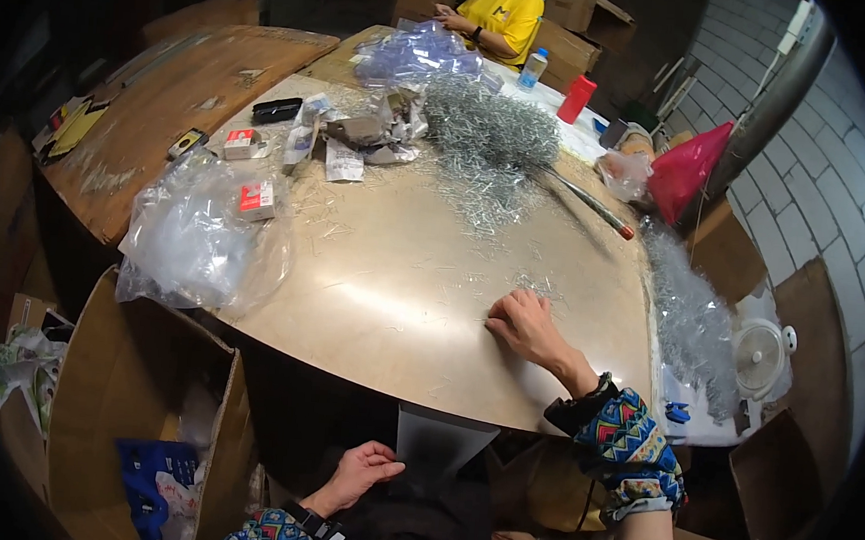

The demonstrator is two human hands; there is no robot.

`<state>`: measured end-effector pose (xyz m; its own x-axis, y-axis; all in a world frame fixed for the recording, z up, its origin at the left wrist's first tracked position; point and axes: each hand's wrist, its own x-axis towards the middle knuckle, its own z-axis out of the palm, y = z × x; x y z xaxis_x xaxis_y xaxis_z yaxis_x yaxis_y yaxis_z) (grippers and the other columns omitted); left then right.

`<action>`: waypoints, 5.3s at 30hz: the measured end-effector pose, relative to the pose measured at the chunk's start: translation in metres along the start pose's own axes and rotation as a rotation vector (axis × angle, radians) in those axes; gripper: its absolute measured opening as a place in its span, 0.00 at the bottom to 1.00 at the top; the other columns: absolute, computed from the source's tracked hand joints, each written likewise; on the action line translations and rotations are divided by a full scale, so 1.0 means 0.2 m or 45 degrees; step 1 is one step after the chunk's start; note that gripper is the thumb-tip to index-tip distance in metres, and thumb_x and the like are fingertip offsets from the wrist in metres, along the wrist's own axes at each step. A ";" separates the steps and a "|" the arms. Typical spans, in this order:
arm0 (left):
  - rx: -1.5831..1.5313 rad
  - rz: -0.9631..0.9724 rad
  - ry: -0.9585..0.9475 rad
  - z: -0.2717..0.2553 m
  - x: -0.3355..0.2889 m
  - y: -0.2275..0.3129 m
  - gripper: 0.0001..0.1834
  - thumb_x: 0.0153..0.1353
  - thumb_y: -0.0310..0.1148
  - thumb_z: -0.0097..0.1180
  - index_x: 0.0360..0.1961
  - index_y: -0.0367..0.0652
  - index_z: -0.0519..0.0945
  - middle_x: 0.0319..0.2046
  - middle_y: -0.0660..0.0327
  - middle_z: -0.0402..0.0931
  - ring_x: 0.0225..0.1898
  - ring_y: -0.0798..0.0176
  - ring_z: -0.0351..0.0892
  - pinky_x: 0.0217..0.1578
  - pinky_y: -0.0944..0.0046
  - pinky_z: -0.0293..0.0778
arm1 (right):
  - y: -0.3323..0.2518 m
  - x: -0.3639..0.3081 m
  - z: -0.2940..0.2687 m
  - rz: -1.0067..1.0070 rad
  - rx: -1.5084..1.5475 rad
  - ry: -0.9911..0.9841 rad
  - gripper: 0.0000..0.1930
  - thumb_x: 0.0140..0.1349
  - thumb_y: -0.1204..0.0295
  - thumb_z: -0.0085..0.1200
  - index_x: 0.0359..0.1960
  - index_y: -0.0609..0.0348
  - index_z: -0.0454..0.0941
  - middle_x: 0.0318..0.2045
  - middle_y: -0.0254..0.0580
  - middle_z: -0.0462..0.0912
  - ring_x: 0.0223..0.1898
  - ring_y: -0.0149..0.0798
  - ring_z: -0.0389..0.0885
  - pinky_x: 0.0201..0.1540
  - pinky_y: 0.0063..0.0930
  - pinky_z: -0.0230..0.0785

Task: Packaging small metal pins and decorative metallic tinsel into plastic bags at a workbench.

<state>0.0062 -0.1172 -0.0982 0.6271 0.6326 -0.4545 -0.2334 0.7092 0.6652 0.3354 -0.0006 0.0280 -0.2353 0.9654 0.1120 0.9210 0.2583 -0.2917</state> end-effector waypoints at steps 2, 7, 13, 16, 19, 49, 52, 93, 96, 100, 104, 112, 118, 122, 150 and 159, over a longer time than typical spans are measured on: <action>-0.010 0.008 -0.007 0.00 0.01 -0.02 0.10 0.58 0.24 0.61 0.38 0.38 0.74 0.31 0.63 0.78 0.32 0.74 0.77 0.34 0.75 0.74 | 0.01 -0.03 0.04 0.016 -0.029 0.008 0.07 0.61 0.66 0.54 0.37 0.53 0.74 0.34 0.41 0.74 0.41 0.44 0.69 0.45 0.39 0.53; -0.024 0.019 -0.009 0.00 0.03 -0.02 0.09 0.58 0.23 0.60 0.38 0.38 0.73 0.31 0.63 0.78 0.33 0.73 0.78 0.35 0.74 0.75 | -0.02 0.01 -0.01 0.166 0.210 0.084 0.06 0.62 0.67 0.53 0.35 0.55 0.73 0.34 0.42 0.73 0.41 0.44 0.69 0.46 0.38 0.55; 0.085 0.006 -0.025 -0.03 0.05 -0.02 0.13 0.57 0.28 0.64 0.40 0.36 0.76 0.33 0.61 0.79 0.36 0.73 0.76 0.36 0.75 0.72 | -0.20 0.12 -0.04 0.196 0.779 0.161 0.07 0.67 0.69 0.48 0.35 0.59 0.71 0.31 0.36 0.74 0.38 0.35 0.70 0.42 0.29 0.64; 0.076 0.042 -0.066 -0.03 0.07 -0.09 0.14 0.57 0.31 0.64 0.41 0.38 0.76 0.33 0.63 0.79 0.37 0.74 0.76 0.37 0.76 0.71 | -0.26 0.17 0.02 0.399 1.412 -0.086 0.07 0.68 0.68 0.48 0.36 0.59 0.70 0.29 0.32 0.73 0.35 0.31 0.72 0.41 0.27 0.67; 0.074 0.120 -0.161 -0.03 0.12 -0.16 0.12 0.58 0.30 0.63 0.40 0.40 0.76 0.34 0.66 0.78 0.38 0.77 0.75 0.39 0.75 0.71 | -0.53 0.30 0.05 0.500 1.809 -0.293 0.08 0.68 0.68 0.48 0.35 0.59 0.70 0.29 0.34 0.73 0.31 0.29 0.74 0.37 0.25 0.72; 0.037 -0.198 0.098 -0.05 0.02 0.02 0.13 0.57 0.28 0.63 0.40 0.31 0.79 0.33 0.60 0.79 0.33 0.71 0.78 0.37 0.74 0.74 | -0.15 -0.17 0.07 -0.112 -0.014 0.061 0.23 0.64 0.66 0.49 0.57 0.65 0.67 0.59 0.62 0.64 0.59 0.61 0.63 0.61 0.47 0.58; -0.024 -0.220 0.092 -0.05 0.03 -0.01 0.10 0.57 0.27 0.63 0.38 0.33 0.80 0.32 0.60 0.79 0.33 0.71 0.79 0.37 0.73 0.76 | -0.02 -0.20 0.02 0.040 0.244 0.155 0.22 0.65 0.64 0.47 0.58 0.62 0.67 0.60 0.61 0.63 0.60 0.60 0.63 0.62 0.46 0.58; -0.342 -0.206 0.006 0.03 0.01 -0.02 0.02 0.63 0.25 0.55 0.36 0.42 0.74 0.31 0.66 0.74 0.33 0.71 0.78 0.50 0.51 0.77 | -0.13 -0.14 0.07 -0.158 0.102 0.150 0.05 0.61 0.70 0.52 0.34 0.56 0.72 0.33 0.41 0.70 0.39 0.44 0.67 0.46 0.38 0.56; -0.358 -0.188 0.021 0.00 -0.01 -0.02 0.03 0.63 0.26 0.55 0.37 0.41 0.74 0.31 0.65 0.73 0.34 0.71 0.77 0.50 0.52 0.77 | -0.19 -0.10 -0.03 -0.011 0.334 0.245 0.03 0.62 0.73 0.50 0.35 0.57 0.71 0.37 0.43 0.70 0.42 0.47 0.67 0.48 0.38 0.57; -0.328 -0.252 -0.115 -0.02 0.09 -0.10 0.06 0.62 0.26 0.56 0.40 0.39 0.75 0.36 0.64 0.73 0.41 0.68 0.77 0.49 0.57 0.78 | -0.31 -0.13 -0.13 0.002 0.557 -0.033 0.04 0.66 0.74 0.47 0.38 0.60 0.68 0.36 0.45 0.73 0.38 0.42 0.72 0.43 0.32 0.65; -0.348 -0.231 -0.109 -0.02 0.05 -0.15 0.11 0.60 0.32 0.60 0.42 0.42 0.76 0.39 0.67 0.75 0.43 0.73 0.75 0.45 0.68 0.76 | -0.62 0.19 -0.06 0.234 1.141 -0.474 0.08 0.69 0.69 0.46 0.36 0.63 0.70 0.26 0.37 0.76 0.29 0.28 0.77 0.34 0.24 0.71; -0.297 -0.242 -0.136 0.00 0.01 -0.13 0.14 0.61 0.36 0.59 0.45 0.42 0.75 0.42 0.66 0.73 0.45 0.73 0.74 0.47 0.71 0.75 | -1.41 1.27 -0.01 -0.371 1.234 0.049 0.28 0.65 0.60 0.50 0.61 0.66 0.61 0.53 0.59 0.74 0.51 0.49 0.75 0.53 0.35 0.68; -0.289 -0.275 -0.127 -0.01 0.02 -0.13 0.16 0.62 0.35 0.59 0.47 0.37 0.76 0.44 0.65 0.76 0.47 0.71 0.75 0.48 0.70 0.75 | -1.09 0.85 0.00 -0.365 0.899 -0.182 0.14 0.63 0.70 0.53 0.48 0.64 0.75 0.43 0.50 0.80 0.45 0.48 0.78 0.50 0.38 0.70; -0.290 -0.308 -0.160 -0.01 0.03 -0.07 0.14 0.63 0.33 0.57 0.44 0.34 0.77 0.42 0.61 0.77 0.46 0.69 0.76 0.50 0.65 0.75 | -0.64 0.44 0.00 -0.431 0.236 -0.086 0.15 0.60 0.72 0.54 0.48 0.62 0.75 0.49 0.49 0.76 0.54 0.51 0.71 0.54 0.41 0.66; -0.639 -0.519 -0.467 0.02 -0.02 -0.04 0.24 0.64 0.31 0.54 0.58 0.32 0.65 0.57 0.48 0.68 0.60 0.48 0.68 0.60 0.40 0.64 | -0.14 0.09 0.18 0.117 0.042 0.305 0.34 0.62 0.45 0.46 0.63 0.54 0.63 0.62 0.62 0.61 0.66 0.60 0.54 0.68 0.49 0.45; 0.048 -0.501 -0.146 -0.08 -0.01 -0.14 0.09 0.60 0.15 0.50 0.39 0.29 0.80 0.43 0.50 0.79 0.48 0.57 0.79 0.53 0.64 0.75 | -0.71 -0.20 0.33 0.134 0.065 0.330 0.22 0.64 0.65 0.47 0.57 0.62 0.68 0.61 0.57 0.65 0.64 0.59 0.58 0.65 0.50 0.50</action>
<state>0.0004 -0.1338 -0.1258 0.7425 0.2750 -0.6108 0.0669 0.8769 0.4761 0.1930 -0.0740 0.0028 -0.0457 0.9478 0.3156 0.9178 0.1646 -0.3613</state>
